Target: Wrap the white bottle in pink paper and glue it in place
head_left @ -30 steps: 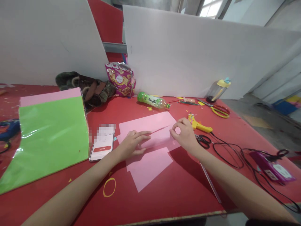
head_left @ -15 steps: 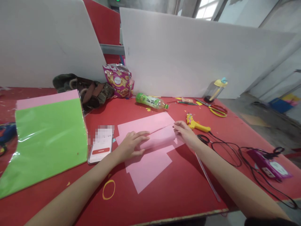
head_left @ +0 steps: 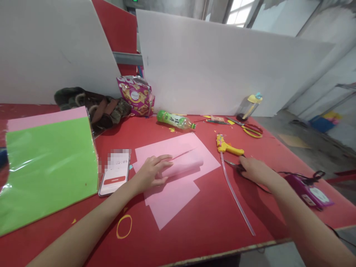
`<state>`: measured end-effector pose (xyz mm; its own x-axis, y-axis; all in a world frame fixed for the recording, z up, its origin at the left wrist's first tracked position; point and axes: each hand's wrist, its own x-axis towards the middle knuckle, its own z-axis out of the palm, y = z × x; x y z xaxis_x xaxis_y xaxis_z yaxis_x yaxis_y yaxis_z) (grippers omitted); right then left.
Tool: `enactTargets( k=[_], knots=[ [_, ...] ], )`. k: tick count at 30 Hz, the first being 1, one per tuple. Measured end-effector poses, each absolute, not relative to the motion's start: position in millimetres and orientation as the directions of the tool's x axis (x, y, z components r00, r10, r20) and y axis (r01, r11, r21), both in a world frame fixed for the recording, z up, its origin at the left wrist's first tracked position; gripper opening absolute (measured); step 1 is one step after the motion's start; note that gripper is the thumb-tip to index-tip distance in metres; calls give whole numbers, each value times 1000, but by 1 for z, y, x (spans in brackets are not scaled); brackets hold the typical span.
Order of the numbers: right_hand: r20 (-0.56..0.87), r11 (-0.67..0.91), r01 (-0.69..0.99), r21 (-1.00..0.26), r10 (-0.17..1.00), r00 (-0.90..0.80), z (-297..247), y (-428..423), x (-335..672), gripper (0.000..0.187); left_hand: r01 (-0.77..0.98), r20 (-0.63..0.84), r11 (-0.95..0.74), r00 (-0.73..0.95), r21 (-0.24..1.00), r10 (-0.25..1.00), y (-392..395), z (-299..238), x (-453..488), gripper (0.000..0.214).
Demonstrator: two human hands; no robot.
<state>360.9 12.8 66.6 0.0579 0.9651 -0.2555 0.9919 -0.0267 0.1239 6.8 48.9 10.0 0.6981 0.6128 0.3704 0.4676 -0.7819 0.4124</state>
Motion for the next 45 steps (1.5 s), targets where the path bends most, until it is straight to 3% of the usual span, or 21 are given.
enactTargets(
  k=[4,9,12,16,23,32,36,40,45],
  knots=[
    [-250,-77,983,167,961,118,97,-2,372,8,471,388,-787,691,399,610,49,8,7,29],
    [8,188,948,-255,981,-193,117,-4,347,17,455,393,-800,703,392,593,49,10,7,29],
    [57,347,857,-380,934,-353,111,6,322,20,451,398,-808,709,380,583,49,10,7,30],
    [123,421,827,-372,906,-406,96,21,312,22,455,393,-805,709,381,586,50,9,7,30],
    [74,476,785,-396,869,-490,85,40,323,25,462,384,-801,710,380,591,50,9,7,32],
    [-1,424,807,-411,885,-466,93,44,335,25,452,402,-811,709,371,579,50,8,6,31],
    [-56,272,850,-451,942,-331,87,45,344,24,471,387,-795,700,381,600,50,7,6,32],
    [-12,156,935,-320,986,-169,65,47,342,16,474,397,-791,689,387,607,50,6,7,33],
    [143,251,962,-103,961,-235,49,48,322,20,463,418,-805,691,372,590,50,6,7,32]
  ],
)
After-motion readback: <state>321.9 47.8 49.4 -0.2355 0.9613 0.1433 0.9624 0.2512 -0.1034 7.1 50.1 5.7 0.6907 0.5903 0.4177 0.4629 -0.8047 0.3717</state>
